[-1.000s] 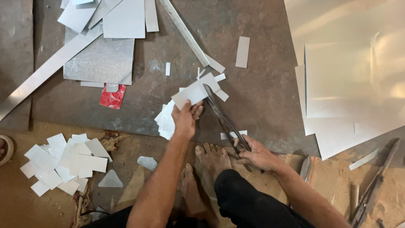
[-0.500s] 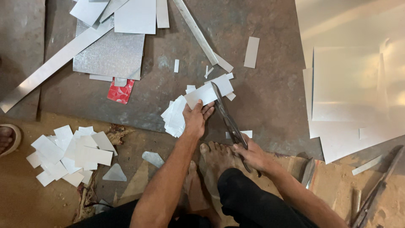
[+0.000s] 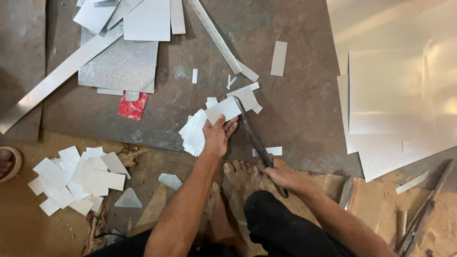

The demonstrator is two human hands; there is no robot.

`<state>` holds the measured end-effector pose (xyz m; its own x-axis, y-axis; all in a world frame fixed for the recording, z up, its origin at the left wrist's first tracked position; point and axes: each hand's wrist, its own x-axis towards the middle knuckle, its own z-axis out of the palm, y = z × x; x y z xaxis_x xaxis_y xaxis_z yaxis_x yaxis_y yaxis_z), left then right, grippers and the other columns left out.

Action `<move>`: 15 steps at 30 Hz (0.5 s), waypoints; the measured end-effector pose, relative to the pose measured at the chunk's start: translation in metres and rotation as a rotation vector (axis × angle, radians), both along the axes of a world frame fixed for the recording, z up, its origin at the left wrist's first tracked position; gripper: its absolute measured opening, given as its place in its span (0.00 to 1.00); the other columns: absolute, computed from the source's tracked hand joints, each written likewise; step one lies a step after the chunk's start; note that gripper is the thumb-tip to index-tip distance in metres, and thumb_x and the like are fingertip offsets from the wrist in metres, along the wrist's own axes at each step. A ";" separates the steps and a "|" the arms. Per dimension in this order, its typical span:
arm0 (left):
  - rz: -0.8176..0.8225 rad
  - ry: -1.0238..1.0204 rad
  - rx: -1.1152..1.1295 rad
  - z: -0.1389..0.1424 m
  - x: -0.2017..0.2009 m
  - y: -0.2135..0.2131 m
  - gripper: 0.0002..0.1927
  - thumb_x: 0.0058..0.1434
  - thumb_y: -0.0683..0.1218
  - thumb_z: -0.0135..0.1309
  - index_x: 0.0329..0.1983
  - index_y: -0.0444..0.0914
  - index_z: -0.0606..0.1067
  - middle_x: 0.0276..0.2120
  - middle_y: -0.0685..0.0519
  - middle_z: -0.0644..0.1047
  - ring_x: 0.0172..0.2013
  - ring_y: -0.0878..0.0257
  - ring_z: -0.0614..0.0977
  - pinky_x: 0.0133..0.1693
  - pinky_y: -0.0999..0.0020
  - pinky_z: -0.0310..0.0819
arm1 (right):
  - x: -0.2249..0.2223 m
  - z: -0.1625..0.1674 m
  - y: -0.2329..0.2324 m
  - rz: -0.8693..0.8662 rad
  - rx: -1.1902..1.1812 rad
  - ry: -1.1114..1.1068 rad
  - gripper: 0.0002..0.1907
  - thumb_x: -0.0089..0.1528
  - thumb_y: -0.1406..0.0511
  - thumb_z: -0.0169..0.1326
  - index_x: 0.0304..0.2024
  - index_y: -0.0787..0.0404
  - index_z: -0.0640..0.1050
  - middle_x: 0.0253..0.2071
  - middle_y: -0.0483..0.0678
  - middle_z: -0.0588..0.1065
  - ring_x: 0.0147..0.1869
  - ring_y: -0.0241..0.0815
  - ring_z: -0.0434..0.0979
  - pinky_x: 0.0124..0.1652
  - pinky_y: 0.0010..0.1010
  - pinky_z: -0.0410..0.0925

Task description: The person uses large shears to cut rectangular white sheets into smaller pieces while sitting on the floor. After cutting, the person sorts the pieces into separate piles by hand.

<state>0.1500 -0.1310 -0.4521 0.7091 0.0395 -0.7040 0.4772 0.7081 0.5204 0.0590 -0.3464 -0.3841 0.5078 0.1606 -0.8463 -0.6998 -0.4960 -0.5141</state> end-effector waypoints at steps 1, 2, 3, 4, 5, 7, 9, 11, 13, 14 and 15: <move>-0.015 -0.001 -0.004 0.002 -0.002 -0.002 0.15 0.71 0.40 0.45 0.59 0.30 0.64 0.48 0.42 0.77 0.44 0.50 0.84 0.42 0.58 0.84 | 0.001 0.001 -0.001 -0.044 0.091 -0.042 0.19 0.61 0.63 0.53 0.54 0.64 0.75 0.29 0.45 0.72 0.34 0.38 0.73 0.37 0.35 0.70; -0.029 0.000 -0.007 0.004 -0.003 -0.004 0.16 0.71 0.40 0.45 0.59 0.30 0.64 0.47 0.42 0.77 0.43 0.50 0.84 0.42 0.58 0.84 | 0.003 0.002 -0.002 -0.029 0.049 -0.042 0.18 0.62 0.62 0.51 0.51 0.64 0.76 0.28 0.45 0.72 0.32 0.39 0.73 0.36 0.36 0.69; -0.024 0.002 -0.015 0.005 -0.004 -0.006 0.16 0.71 0.40 0.45 0.59 0.29 0.64 0.48 0.41 0.77 0.43 0.50 0.84 0.42 0.59 0.85 | 0.005 0.004 0.000 -0.012 0.007 -0.035 0.17 0.62 0.61 0.49 0.48 0.64 0.78 0.27 0.45 0.72 0.31 0.39 0.72 0.34 0.36 0.68; -0.019 0.004 -0.021 0.007 -0.005 -0.008 0.16 0.71 0.40 0.45 0.59 0.29 0.64 0.48 0.41 0.77 0.43 0.50 0.85 0.43 0.59 0.85 | 0.006 0.005 0.001 0.004 -0.034 -0.029 0.17 0.63 0.60 0.47 0.45 0.65 0.79 0.25 0.45 0.73 0.29 0.40 0.71 0.33 0.37 0.67; -0.018 0.003 -0.029 0.009 -0.004 -0.010 0.16 0.71 0.40 0.45 0.59 0.28 0.64 0.48 0.41 0.77 0.43 0.51 0.85 0.43 0.59 0.86 | 0.007 0.006 0.005 0.020 -0.118 -0.053 0.17 0.64 0.58 0.47 0.45 0.63 0.78 0.24 0.46 0.73 0.29 0.41 0.72 0.34 0.37 0.67; -0.042 0.001 0.064 0.012 0.001 -0.011 0.16 0.68 0.40 0.46 0.58 0.32 0.65 0.46 0.43 0.78 0.40 0.53 0.84 0.39 0.62 0.85 | 0.007 0.007 0.007 0.057 -0.288 -0.102 0.17 0.66 0.54 0.46 0.45 0.60 0.75 0.22 0.48 0.72 0.28 0.43 0.74 0.34 0.37 0.67; -0.086 -0.063 0.217 0.015 0.014 -0.005 0.15 0.67 0.40 0.50 0.56 0.32 0.67 0.44 0.44 0.78 0.37 0.55 0.82 0.36 0.63 0.82 | 0.004 0.008 0.005 0.121 -0.327 -0.001 0.22 0.69 0.51 0.45 0.38 0.64 0.76 0.23 0.48 0.73 0.29 0.43 0.75 0.35 0.39 0.68; -0.148 -0.186 0.424 0.019 0.031 0.010 0.13 0.68 0.39 0.56 0.53 0.27 0.72 0.41 0.43 0.79 0.34 0.57 0.79 0.32 0.64 0.77 | -0.003 0.007 -0.005 0.171 -0.293 0.067 0.23 0.70 0.51 0.45 0.35 0.63 0.76 0.24 0.47 0.72 0.30 0.42 0.74 0.35 0.39 0.69; -0.170 -0.178 0.549 0.024 0.054 0.028 0.11 0.61 0.38 0.57 0.47 0.29 0.77 0.39 0.47 0.81 0.35 0.58 0.86 0.34 0.67 0.86 | -0.011 0.007 -0.020 0.208 -0.187 0.100 0.18 0.69 0.53 0.45 0.36 0.58 0.76 0.24 0.45 0.70 0.28 0.41 0.72 0.34 0.39 0.70; -0.168 -0.182 0.557 0.026 0.065 0.036 0.10 0.62 0.37 0.57 0.46 0.28 0.77 0.38 0.46 0.82 0.35 0.58 0.86 0.33 0.67 0.86 | -0.014 0.007 -0.026 0.176 -0.144 0.098 0.17 0.68 0.55 0.45 0.35 0.60 0.75 0.23 0.45 0.72 0.27 0.40 0.74 0.33 0.39 0.71; -0.166 -0.185 0.566 0.029 0.074 0.044 0.10 0.64 0.37 0.57 0.46 0.27 0.78 0.38 0.45 0.82 0.34 0.58 0.85 0.32 0.67 0.85 | -0.018 0.008 -0.032 0.145 -0.099 0.097 0.16 0.67 0.56 0.46 0.35 0.61 0.75 0.23 0.45 0.73 0.26 0.40 0.75 0.32 0.38 0.72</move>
<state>0.2240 -0.0869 -0.4228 0.8459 0.2502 -0.4711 0.4234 0.2221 0.8783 0.0412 -0.3783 -0.3759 0.4005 0.1394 -0.9056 -0.6614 -0.6400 -0.3910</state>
